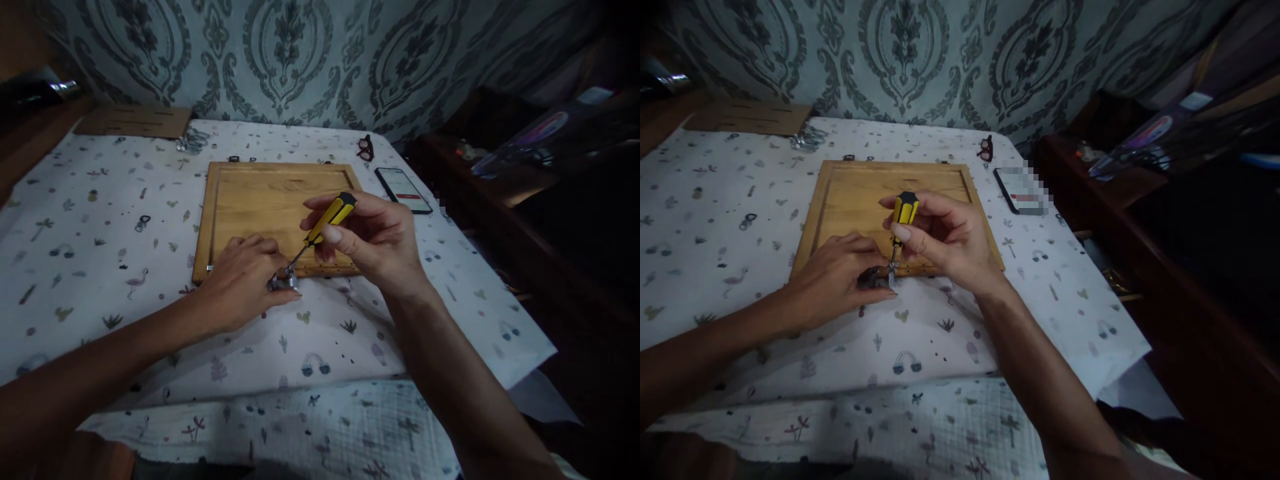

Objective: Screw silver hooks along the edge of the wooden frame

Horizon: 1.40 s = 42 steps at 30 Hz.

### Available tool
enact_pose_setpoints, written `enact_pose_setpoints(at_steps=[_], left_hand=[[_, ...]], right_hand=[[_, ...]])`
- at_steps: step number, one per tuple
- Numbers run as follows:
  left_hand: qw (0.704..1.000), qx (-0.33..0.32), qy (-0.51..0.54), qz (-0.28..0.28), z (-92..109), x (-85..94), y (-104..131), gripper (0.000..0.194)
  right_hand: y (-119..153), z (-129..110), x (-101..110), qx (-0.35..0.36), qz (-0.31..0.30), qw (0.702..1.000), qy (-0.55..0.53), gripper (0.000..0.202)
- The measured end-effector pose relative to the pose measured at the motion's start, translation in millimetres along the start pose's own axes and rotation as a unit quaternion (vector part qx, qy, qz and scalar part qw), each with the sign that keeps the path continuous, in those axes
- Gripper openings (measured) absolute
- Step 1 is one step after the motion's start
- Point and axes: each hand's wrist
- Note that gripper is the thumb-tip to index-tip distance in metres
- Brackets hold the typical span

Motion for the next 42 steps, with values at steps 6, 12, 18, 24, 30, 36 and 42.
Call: enact_pose_setpoints(at_steps=[6, 12, 18, 24, 30, 36, 42], left_hand=[[1.000, 0.010, 0.005, -0.011, 2.4, 1.6, 0.8, 0.036], [1.000, 0.006, 0.011, 0.009, 0.7, -1.8, 0.3, 0.037], [1.000, 0.019, 0.018, -0.008, 1.0, -0.4, -1.0, 0.040], [0.999, 0.019, 0.034, 0.010, 1.2, -1.1, -1.1, 0.034], [0.999, 0.013, 0.037, 0.013, 0.8, -2.1, -0.5, 0.033], [0.999, 0.011, 0.031, 0.015, 1.1, -2.4, -0.6, 0.029], [0.999, 0.005, 0.028, 0.027, 0.3, -4.2, -0.8, 0.030]], right_hand=[[-2.1, 0.5, -2.5, 0.027, 0.001, 1.000, -0.002, 0.027], [0.0, 1.2, -2.0, 0.015, 0.001, 1.000, -0.004, 0.028], [1.3, 2.1, -2.7, 0.016, 0.005, 1.000, -0.004, 0.024], [-0.9, -0.7, -5.7, 0.016, 0.015, 1.000, 0.009, 0.026], [1.7, 1.0, -4.1, 0.028, -0.010, 0.999, -0.018, 0.028], [0.8, 2.9, -5.2, 0.019, 0.027, 0.999, 0.024, 0.026], [-0.3, 3.5, -4.1, 0.009, 0.026, 1.000, 0.011, 0.033]])
Point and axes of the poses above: each hand's wrist, its own y-axis away from the middle knuckle, its own x-axis out of the back of the hand, z = x × y, and after that the axes turned 10 degrees about -z, right-handed
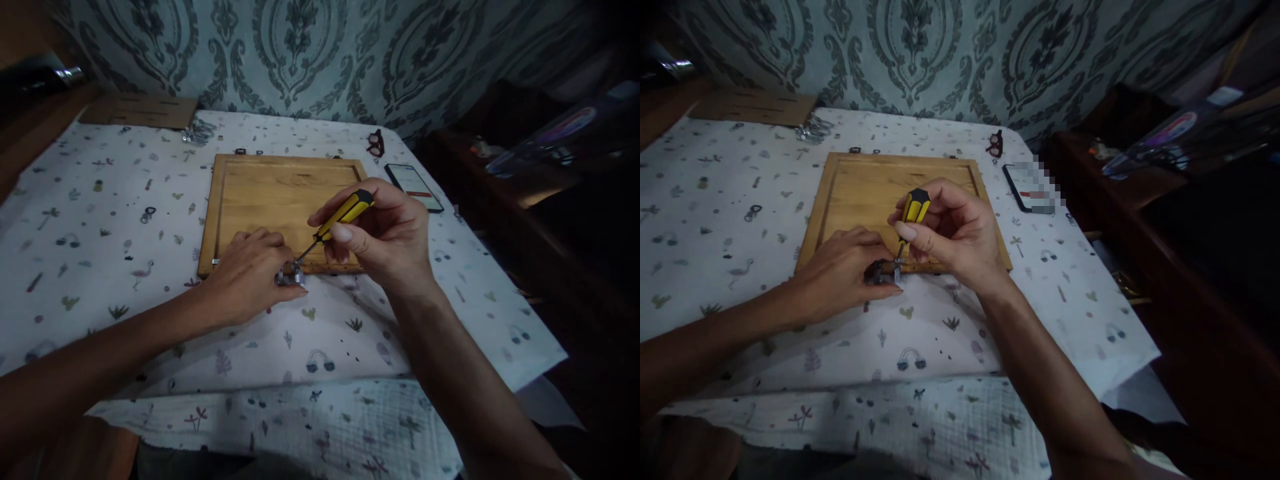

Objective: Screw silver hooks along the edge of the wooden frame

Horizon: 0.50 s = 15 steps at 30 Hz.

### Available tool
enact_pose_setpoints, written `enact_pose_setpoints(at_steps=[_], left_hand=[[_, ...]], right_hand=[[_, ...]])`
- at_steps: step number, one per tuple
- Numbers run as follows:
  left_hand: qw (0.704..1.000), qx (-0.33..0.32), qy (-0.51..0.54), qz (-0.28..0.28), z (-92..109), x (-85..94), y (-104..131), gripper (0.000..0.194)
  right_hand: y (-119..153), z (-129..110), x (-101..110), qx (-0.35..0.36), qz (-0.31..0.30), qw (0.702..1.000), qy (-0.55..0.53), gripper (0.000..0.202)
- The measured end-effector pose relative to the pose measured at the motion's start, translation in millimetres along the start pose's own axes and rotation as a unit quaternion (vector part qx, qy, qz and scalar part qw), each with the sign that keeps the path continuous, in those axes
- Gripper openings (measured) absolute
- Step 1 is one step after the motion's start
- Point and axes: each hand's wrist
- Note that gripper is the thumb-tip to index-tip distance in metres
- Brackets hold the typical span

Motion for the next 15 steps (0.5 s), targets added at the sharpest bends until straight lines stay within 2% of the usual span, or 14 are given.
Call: enact_pose_setpoints(at_steps=[5, 10, 15], left_hand=[[1.000, 0.006, -0.005, -0.017, 1.0, 1.8, -1.2, 0.034], [1.000, 0.007, -0.001, -0.020, 1.2, 2.2, -0.5, 0.034], [1.000, 0.013, -0.007, -0.023, 1.7, 2.0, 0.1, 0.035]], right_hand=[[2.0, 2.3, 1.2, 0.001, -0.023, 1.000, -0.017, 0.032], [-0.2, 3.0, -1.8, 0.014, -0.012, 1.000, -0.023, 0.021], [-1.1, 0.6, -2.7, 0.008, -0.008, 1.000, -0.017, 0.030]])
Point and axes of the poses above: each hand's wrist, its own y-axis away from the middle knuckle, its own x-axis out of the back of the hand, z = x × y, and after that the axes turned 10 degrees about -z, right-handed
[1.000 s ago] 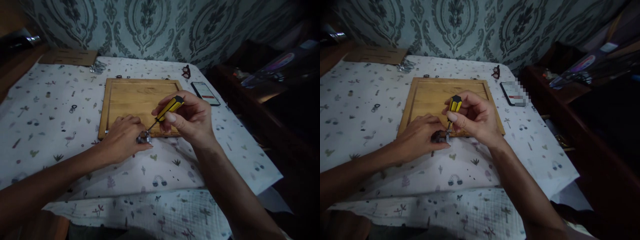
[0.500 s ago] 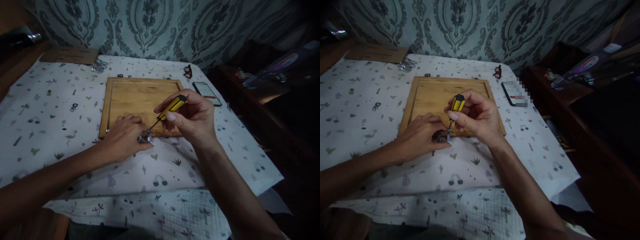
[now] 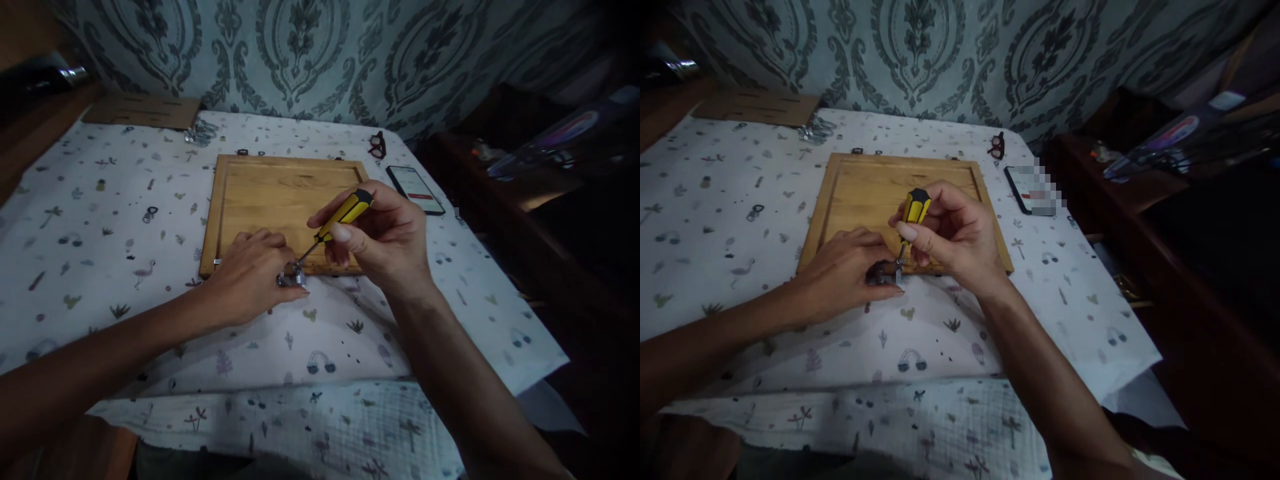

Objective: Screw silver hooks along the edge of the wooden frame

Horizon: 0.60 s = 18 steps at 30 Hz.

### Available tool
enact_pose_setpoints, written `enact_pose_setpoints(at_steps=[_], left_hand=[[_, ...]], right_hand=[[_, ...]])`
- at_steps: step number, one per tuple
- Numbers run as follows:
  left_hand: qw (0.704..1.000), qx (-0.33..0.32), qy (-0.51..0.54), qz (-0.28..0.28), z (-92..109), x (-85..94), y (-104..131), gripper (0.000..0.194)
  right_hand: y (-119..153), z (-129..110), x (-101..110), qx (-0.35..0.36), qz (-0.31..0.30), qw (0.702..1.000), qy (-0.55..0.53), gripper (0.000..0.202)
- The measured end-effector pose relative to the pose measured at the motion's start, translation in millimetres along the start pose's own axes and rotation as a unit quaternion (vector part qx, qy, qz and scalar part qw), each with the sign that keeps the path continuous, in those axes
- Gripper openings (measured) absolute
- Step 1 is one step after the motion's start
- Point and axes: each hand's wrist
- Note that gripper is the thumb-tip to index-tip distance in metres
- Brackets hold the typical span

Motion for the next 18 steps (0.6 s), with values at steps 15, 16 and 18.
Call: enact_pose_setpoints(at_steps=[15, 16, 18], left_hand=[[1.000, 0.001, -0.005, -0.004, 0.6, 1.3, -0.2, 0.036], [1.000, -0.004, -0.005, 0.001, 0.2, 0.9, -0.2, 0.035], [1.000, -0.010, -0.004, 0.007, -0.7, 0.0, -0.1, 0.035]], right_hand=[[-3.4, 1.7, 2.3, 0.035, -0.015, 0.999, 0.019, 0.025], [-3.5, 0.0, 3.2, 0.038, -0.020, 0.999, 0.025, 0.024], [-3.7, -4.7, 4.6, 0.045, -0.029, 0.998, 0.043, 0.026]])
Point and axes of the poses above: each hand's wrist, its own y-axis away from the middle knuckle, its own x-axis out of the back of the hand, z = x × y, and after that the axes turned 10 degrees about -z, right-handed
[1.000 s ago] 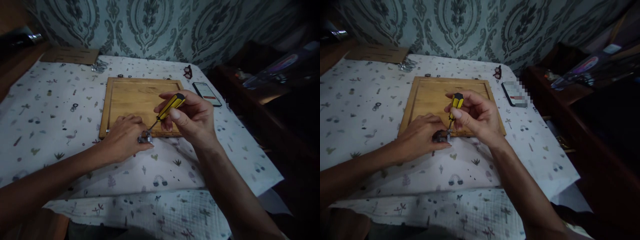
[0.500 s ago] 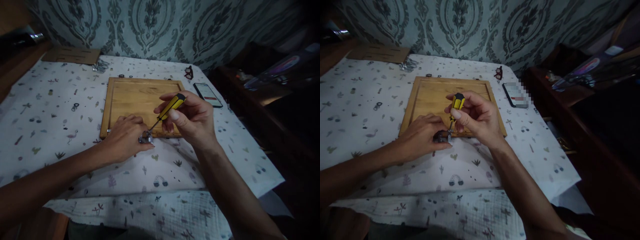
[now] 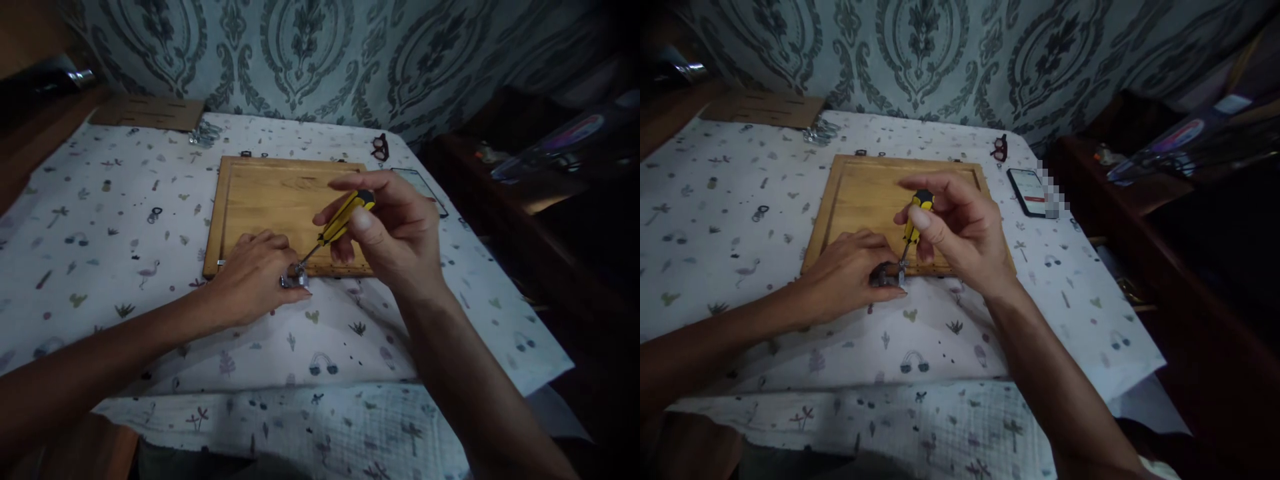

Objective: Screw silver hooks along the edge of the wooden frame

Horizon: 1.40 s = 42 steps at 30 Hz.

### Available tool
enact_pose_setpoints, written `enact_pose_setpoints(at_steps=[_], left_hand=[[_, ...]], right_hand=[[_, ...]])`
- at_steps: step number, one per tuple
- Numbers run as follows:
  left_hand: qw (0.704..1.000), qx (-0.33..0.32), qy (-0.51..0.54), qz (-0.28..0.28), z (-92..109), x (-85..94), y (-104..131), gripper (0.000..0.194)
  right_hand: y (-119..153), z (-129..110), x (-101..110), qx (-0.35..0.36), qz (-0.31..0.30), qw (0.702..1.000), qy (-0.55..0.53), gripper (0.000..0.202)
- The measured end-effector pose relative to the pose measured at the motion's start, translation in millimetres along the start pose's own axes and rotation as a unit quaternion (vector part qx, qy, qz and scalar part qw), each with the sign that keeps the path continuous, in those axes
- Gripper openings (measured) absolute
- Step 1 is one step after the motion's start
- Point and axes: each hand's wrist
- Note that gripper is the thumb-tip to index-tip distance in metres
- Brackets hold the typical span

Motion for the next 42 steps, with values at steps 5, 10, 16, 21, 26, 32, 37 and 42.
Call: enact_pose_setpoints(at_steps=[5, 10, 16, 21, 26, 32, 37, 42], left_hand=[[1.000, 0.007, 0.011, -0.005, -0.1, 0.3, 0.3, 0.035], [1.000, 0.016, 0.009, -0.022, 1.5, 1.8, -0.4, 0.036], [0.998, 0.034, 0.022, -0.056, 6.2, 8.8, 0.0, 0.037], [0.997, 0.036, 0.028, -0.058, 7.0, 9.8, 0.6, 0.037], [0.997, 0.035, 0.026, -0.056, 5.9, 8.2, 0.1, 0.038], [0.998, 0.030, 0.012, -0.047, 3.5, 5.5, -0.8, 0.038], [1.000, 0.011, 0.011, -0.019, 0.3, 0.1, -0.8, 0.037], [1.000, 0.011, 0.017, -0.015, 0.4, -0.2, 0.4, 0.033]], right_hand=[[-4.3, -13.3, -0.3, 0.001, -0.011, 0.998, 0.067, 0.023], [-12.1, -17.7, -0.8, 0.001, -0.010, 0.998, 0.067, 0.021], [-12.7, -17.7, 5.5, -0.002, -0.045, 0.997, 0.068, 0.020], [-9.3, -15.7, 6.0, 0.016, -0.051, 0.997, 0.058, 0.017], [-10.2, -11.6, 4.0, 0.008, -0.013, 0.999, 0.046, 0.017], [-8.5, -10.4, 5.1, -0.003, -0.019, 1.000, 0.024, 0.023], [-6.1, -9.9, 5.9, -0.032, -0.044, 0.998, 0.017, 0.023], [-7.2, -7.7, 4.9, -0.018, -0.023, 1.000, 0.001, 0.020]])
Point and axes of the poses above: each hand's wrist, its own y-axis away from the middle knuckle, its own x-axis out of the back of the hand, z = x × y, and after that the axes turned 10 degrees about -z, right-handed
